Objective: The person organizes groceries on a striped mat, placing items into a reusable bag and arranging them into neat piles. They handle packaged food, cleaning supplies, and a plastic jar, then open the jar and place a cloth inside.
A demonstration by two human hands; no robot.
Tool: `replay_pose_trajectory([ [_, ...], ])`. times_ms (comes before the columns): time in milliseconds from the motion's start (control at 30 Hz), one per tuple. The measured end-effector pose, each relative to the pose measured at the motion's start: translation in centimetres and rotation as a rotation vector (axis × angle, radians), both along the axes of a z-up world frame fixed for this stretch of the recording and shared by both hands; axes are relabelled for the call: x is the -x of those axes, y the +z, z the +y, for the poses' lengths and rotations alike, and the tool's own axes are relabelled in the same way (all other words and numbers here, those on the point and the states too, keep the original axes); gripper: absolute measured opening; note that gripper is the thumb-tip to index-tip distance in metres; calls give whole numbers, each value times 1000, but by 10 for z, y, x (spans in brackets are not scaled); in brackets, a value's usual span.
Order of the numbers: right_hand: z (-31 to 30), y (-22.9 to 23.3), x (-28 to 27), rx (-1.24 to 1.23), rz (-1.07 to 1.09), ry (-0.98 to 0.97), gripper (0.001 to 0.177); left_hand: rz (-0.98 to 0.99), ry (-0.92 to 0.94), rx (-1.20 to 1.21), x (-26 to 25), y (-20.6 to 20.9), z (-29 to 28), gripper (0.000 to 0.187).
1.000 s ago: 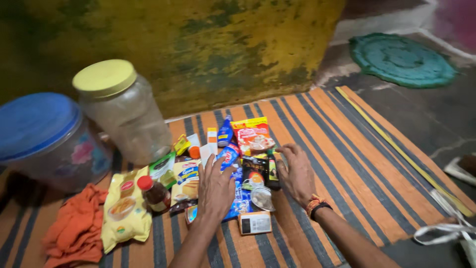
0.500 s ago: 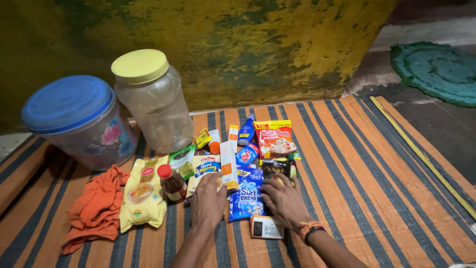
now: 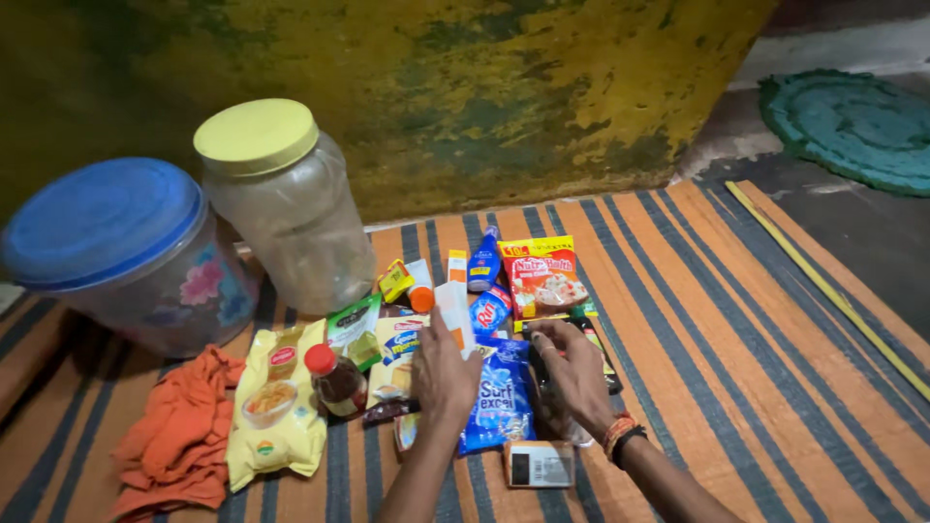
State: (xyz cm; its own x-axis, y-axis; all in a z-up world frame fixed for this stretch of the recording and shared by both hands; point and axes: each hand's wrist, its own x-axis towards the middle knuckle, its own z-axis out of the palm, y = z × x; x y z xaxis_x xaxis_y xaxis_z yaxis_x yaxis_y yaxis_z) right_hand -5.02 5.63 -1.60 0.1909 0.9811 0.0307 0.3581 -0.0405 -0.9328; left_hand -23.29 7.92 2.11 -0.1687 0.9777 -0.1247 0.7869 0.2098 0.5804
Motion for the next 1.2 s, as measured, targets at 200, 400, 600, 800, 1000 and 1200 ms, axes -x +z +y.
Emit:
replay_pose_trajectory([
  [200,10,19,33,349,461,-65,39,-522,-57,-37,-20,9,-1,99],
  [400,9,17,36,363,446,-145,38,-493,-232,5,-15,11,-6,74],
  [600,0,16,21,157,103,-174,44,-366,-401,-106,9,13,-24,55],
  [800,-31,15,33,217,-257,-222,49,-171,-423,-710,54,15,-29,40],
  [1000,-23,3,41,60,-403,-186,52,86,-372,-912,114,37,-45,39],
  [1200,-14,1,51,3,-633,-167,56,66,-109,-752,146,40,-50,70],
])
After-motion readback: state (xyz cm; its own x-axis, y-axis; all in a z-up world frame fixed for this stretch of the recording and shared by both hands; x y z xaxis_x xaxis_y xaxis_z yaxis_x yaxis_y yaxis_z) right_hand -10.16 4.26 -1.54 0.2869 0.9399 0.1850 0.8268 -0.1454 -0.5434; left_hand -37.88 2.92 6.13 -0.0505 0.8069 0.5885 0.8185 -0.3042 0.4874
